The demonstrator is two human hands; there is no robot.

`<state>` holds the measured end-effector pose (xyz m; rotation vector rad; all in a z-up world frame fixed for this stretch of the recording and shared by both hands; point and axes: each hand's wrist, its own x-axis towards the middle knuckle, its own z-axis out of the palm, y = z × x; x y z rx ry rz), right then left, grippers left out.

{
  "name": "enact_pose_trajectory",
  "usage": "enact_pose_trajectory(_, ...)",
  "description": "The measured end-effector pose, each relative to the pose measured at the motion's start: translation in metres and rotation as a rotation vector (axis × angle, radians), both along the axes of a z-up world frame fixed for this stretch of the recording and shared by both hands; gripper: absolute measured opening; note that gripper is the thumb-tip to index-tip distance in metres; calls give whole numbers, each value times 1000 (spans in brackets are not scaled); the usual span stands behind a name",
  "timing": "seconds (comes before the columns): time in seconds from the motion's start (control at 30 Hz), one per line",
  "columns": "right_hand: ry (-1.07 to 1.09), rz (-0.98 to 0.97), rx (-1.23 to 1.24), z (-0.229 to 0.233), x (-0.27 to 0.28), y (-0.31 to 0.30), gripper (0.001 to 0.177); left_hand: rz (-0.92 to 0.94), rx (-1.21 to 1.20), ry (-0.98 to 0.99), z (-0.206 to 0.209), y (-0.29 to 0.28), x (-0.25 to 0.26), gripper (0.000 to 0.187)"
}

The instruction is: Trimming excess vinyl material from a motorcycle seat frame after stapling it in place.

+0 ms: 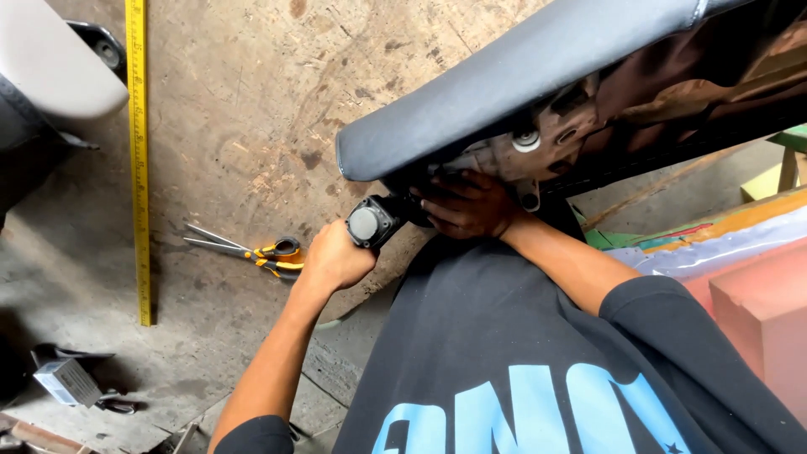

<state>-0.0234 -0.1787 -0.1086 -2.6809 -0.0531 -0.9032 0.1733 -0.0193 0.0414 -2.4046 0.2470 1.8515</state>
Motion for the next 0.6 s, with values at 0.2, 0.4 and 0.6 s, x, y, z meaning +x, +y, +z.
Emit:
enact_pose_trajectory(0.2,-33,-12,26,7,5,0,23,12,1,6,1,-8,1,45)
enact_pose_trajectory(0.4,-78,-14,67,13,12,-3,21,49,2,43,14,-15,7,46)
enact_pose_trajectory(0.6,-52,-2,15,1,1,1,20,63,-31,41,1,-12,7,41)
